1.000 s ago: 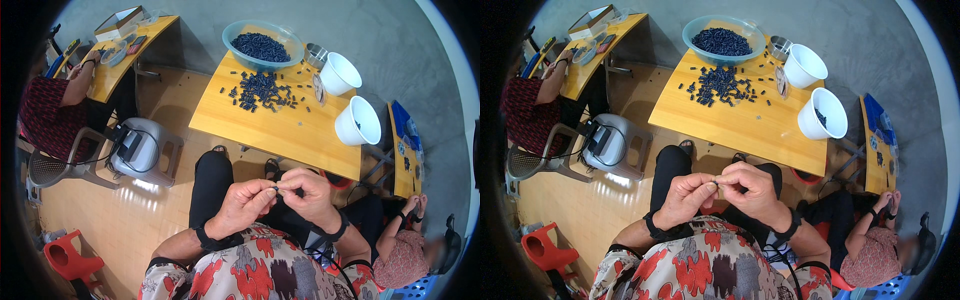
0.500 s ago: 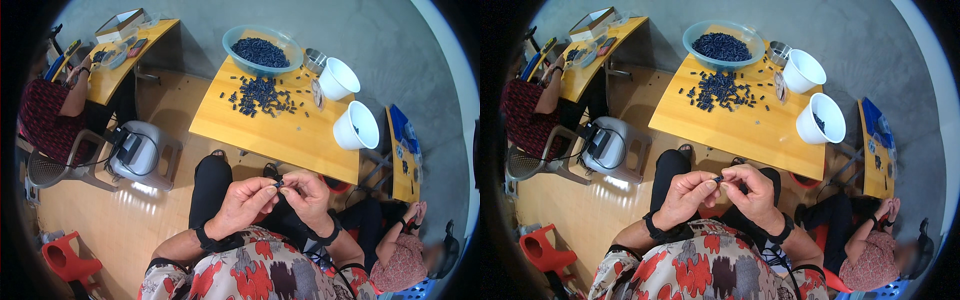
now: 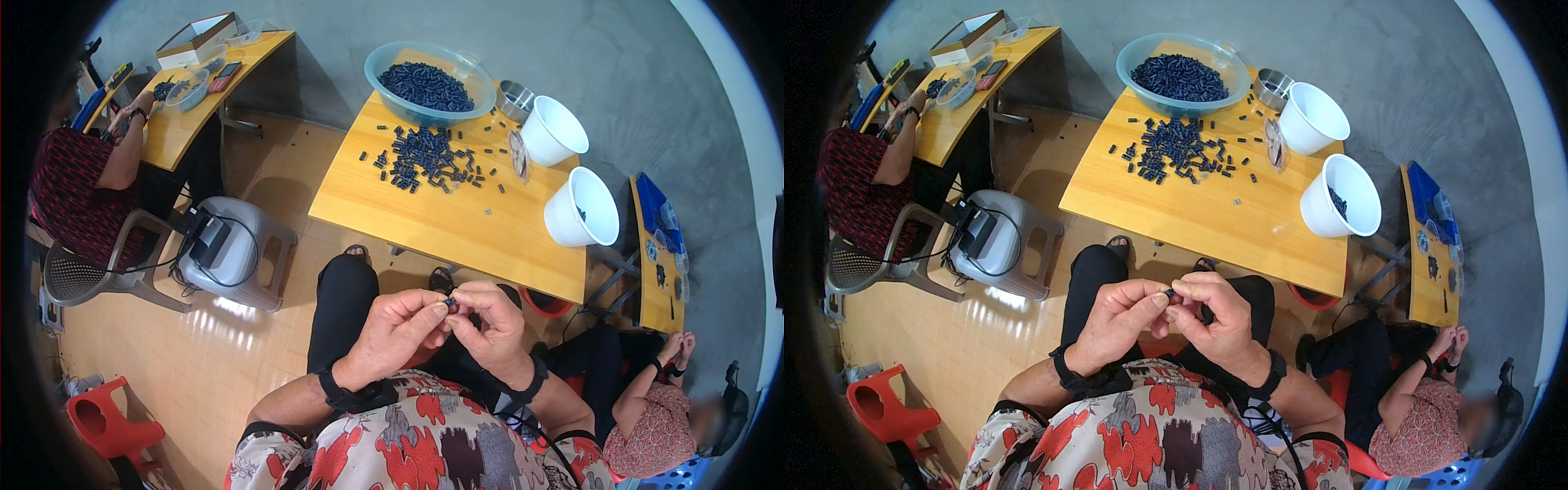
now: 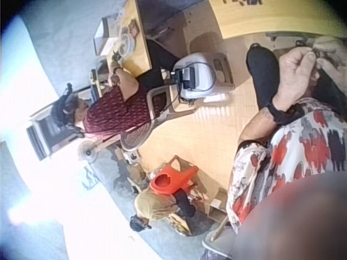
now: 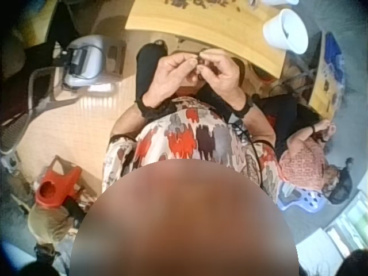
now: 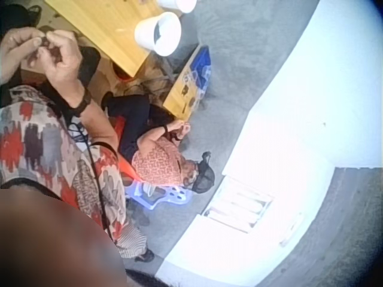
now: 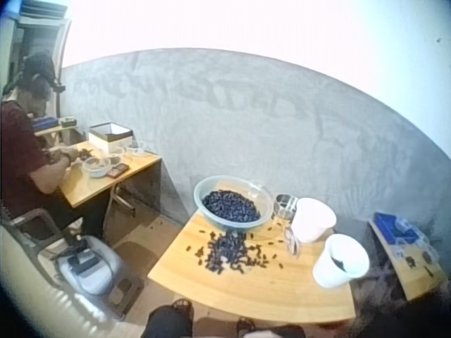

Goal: Inspecting and sorting small blue plastic or rubber components into containers on a workshop table.

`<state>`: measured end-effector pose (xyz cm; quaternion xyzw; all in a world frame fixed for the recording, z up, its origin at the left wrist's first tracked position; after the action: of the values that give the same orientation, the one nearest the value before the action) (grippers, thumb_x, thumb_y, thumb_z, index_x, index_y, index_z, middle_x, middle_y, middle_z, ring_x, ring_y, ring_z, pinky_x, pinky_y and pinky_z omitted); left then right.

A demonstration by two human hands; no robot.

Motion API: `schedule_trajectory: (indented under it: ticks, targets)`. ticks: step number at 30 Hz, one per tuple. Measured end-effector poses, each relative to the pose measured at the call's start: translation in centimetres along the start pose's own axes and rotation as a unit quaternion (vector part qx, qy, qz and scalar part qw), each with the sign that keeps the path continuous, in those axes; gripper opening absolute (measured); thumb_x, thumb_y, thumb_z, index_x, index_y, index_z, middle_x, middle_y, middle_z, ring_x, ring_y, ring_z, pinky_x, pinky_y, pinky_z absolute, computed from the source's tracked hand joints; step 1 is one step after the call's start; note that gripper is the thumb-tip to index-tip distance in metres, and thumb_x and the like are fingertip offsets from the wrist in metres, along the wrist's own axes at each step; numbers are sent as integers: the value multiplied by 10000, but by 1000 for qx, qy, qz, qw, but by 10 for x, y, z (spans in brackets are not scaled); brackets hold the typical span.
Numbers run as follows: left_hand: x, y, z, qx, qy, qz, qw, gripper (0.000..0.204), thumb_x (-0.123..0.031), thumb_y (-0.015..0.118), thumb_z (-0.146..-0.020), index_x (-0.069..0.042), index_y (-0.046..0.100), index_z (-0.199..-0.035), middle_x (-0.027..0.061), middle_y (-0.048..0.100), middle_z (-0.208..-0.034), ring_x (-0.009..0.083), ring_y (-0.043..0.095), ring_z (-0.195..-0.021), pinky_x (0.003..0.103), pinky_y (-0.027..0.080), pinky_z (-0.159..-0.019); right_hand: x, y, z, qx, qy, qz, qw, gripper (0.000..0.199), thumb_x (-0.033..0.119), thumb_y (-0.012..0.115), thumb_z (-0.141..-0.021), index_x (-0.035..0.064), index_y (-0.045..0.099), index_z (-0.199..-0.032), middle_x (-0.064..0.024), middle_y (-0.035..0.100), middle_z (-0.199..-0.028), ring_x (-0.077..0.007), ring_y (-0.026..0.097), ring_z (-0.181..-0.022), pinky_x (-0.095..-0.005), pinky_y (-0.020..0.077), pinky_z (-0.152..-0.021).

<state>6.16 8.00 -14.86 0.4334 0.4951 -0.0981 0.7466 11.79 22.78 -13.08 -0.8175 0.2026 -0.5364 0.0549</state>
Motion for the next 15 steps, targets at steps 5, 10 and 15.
schedule_trajectory:
  ticks: [5, 10, 15]
  targets:
    - [2, -5, -6, 1, -22, -4, 1000, 196, -125, 513, -925, 29, 624, -976, 60, 645, -863, 97, 610, -771, 219, 502, -698, -2, 8, 1, 6, -60, 39, 997, 385, -40, 687, -709, 0, 540, -1062, -116, 575, -978, -119, 571, -724, -221, 482, -604]
    - [4, -6, -6, 19, -46, 25, 998, 201, -125, 514, -922, 34, 630, -964, 81, 653, -903, 121, 613, -831, 255, 502, -765, -3, 13, 2, -4, -78, 114, 990, 409, -32, 683, -694, 5, 510, -1063, -112, 573, -976, -116, 569, -712, -211, 481, -596]
    - [2, -4, -5, 22, -22, 48, 998, 218, -151, 517, -928, 26, 642, -955, 34, 642, -872, 56, 564, -782, 205, 469, -695, -7, 15, 3, -23, -35, 84, 996, 355, -46, 657, -706, 4, 505, -1023, -104, 575, -981, -91, 548, -679, -195, 468, -570]
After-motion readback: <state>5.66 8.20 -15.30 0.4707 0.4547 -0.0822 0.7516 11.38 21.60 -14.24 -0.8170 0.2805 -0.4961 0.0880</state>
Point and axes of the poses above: each hand's wrist, its own z-axis away from the middle knuckle, its own y-axis out of the palm, x = y × z, the point moved 2 cm from there along -z, towards the middle knuckle
